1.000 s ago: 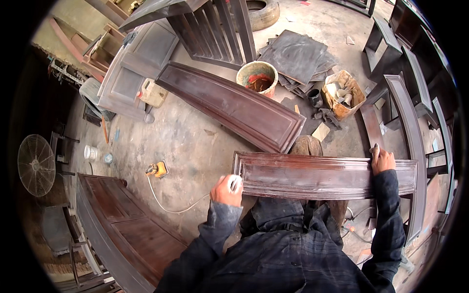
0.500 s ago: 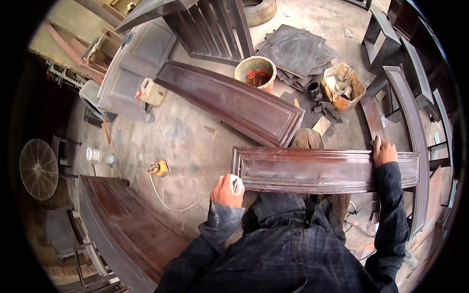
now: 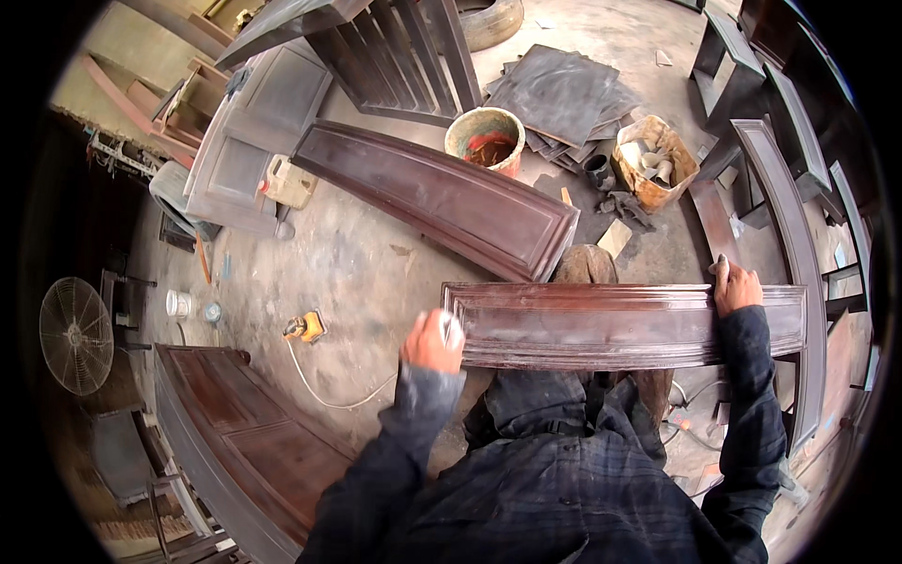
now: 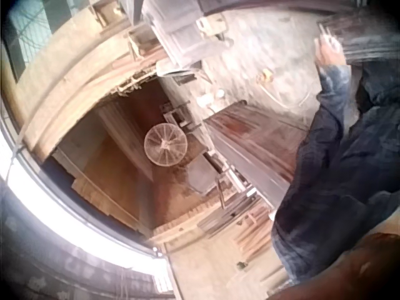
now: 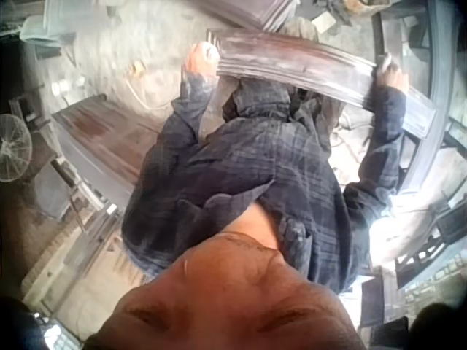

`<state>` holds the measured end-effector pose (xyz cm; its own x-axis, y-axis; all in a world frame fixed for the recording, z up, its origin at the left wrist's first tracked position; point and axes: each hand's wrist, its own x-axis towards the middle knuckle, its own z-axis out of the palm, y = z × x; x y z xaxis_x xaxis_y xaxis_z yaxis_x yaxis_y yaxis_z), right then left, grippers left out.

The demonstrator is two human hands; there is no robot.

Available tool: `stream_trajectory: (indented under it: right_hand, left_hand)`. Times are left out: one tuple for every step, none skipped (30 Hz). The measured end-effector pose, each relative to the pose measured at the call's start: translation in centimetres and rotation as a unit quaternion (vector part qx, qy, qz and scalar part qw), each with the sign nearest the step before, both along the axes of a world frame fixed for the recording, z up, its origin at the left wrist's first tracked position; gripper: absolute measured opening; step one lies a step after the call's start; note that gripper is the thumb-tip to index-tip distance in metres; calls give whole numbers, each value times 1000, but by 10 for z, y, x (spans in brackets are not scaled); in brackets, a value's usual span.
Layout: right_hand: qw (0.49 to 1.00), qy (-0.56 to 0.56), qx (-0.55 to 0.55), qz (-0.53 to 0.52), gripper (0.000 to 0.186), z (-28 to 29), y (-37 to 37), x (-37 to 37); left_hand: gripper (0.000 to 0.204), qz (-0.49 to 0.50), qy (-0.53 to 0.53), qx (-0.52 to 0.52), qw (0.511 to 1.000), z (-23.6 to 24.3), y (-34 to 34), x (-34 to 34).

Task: The person sits on the floor in a workshop and applies a dark finish to a wooden furniture panel using a small brush. They repeatedly dip the brush into a container and carefully paint the grooves and edges of the panel. After painting, the person wipes the surface with a cloth and then stacks the finished panel with other similar pieces.

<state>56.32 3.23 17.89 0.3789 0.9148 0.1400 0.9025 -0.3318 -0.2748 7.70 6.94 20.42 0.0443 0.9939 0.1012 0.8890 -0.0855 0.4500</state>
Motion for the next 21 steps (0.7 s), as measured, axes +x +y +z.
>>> stream_trajectory:
  right_hand:
    - [1000, 4, 0, 7, 44, -3, 0, 2]
    - [1000, 8, 2, 14, 44, -6, 1, 3]
    - [1000, 1, 1, 14, 44, -9, 2, 2]
    - [1000, -8, 1, 6, 43, -13, 1, 5]
    - [1000, -17, 0, -3, 43, -14, -1, 7]
    - [999, -40, 1, -4, 42, -12, 0, 6]
    - [999, -36, -4, -8, 43, -12, -2, 6]
    - [999, -33, -9, -11, 43, -11, 1, 6]
    - [999, -36, -17, -10, 43, -8, 1, 6]
    - [1000, -13, -5, -4, 43, -7, 3, 7]
    - [1000, -1, -8, -5, 44, -6, 1, 5]
    - [1000, 11, -10, -7, 44, -5, -1, 2]
    - [1000, 23, -7, -11, 44, -1, 0, 0]
    - [1000, 6, -19, -22, 44, 4, 1, -4]
    - [1000, 0, -11, -18, 44, 2, 1, -3]
    - [1000, -8, -4, -15, 43, -4, 0, 1]
    - [1000, -17, 4, -12, 43, -9, 0, 4]
    - [999, -28, -9, -17, 43, -12, -1, 7]
    - [1000, -15, -14, -21, 43, -11, -1, 7]
    - [1000, 3, -20, -23, 43, -8, 1, 6]
    - [999, 19, -26, -22, 43, -7, 3, 1]
  left_hand:
    - [21, 0, 9, 1, 1000, 9, 17, 8]
    - [21, -10, -3, 8, 1000, 11, 28, 8]
    - [21, -20, -15, 16, 1000, 13, 32, 4]
    - [20, -24, -13, -14, 1000, 11, 28, 1]
    - [20, -27, -11, -44, 999, 9, 15, -6]
    - [17, -16, -59, -73, 995, 5, -2, -21]
    - [16, 0, -48, -77, 996, 19, -20, -25]
    - [15, 13, -55, -64, 996, 19, -25, -28]
    - [14, 30, -67, -55, 996, 16, -32, -32]
    - [14, 31, -72, -44, 996, 17, -33, -31]
    - [14, 33, -78, -34, 996, 19, -32, -26]
    - [14, 33, -83, -23, 996, 20, -33, -23]
    - [14, 31, -69, -22, 997, 19, -33, -23]
    - [14, 28, -56, -21, 998, 16, -33, -23]
    - [14, 24, -42, -20, 999, 15, -32, -23]
    - [12, 20, -13, -13, 1000, 15, -30, -22]
    - [13, 14, -5, -7, 1000, 13, -24, -20]
    - [15, 7, 3, -1, 1000, 9, -14, -18]
    - [16, 3, 14, 1, 1000, 4, -5, -16]
    - [18, 3, 31, 23, 999, 6, 10, -11]
    - [18, -8, 35, 42, 998, 5, 26, -10]
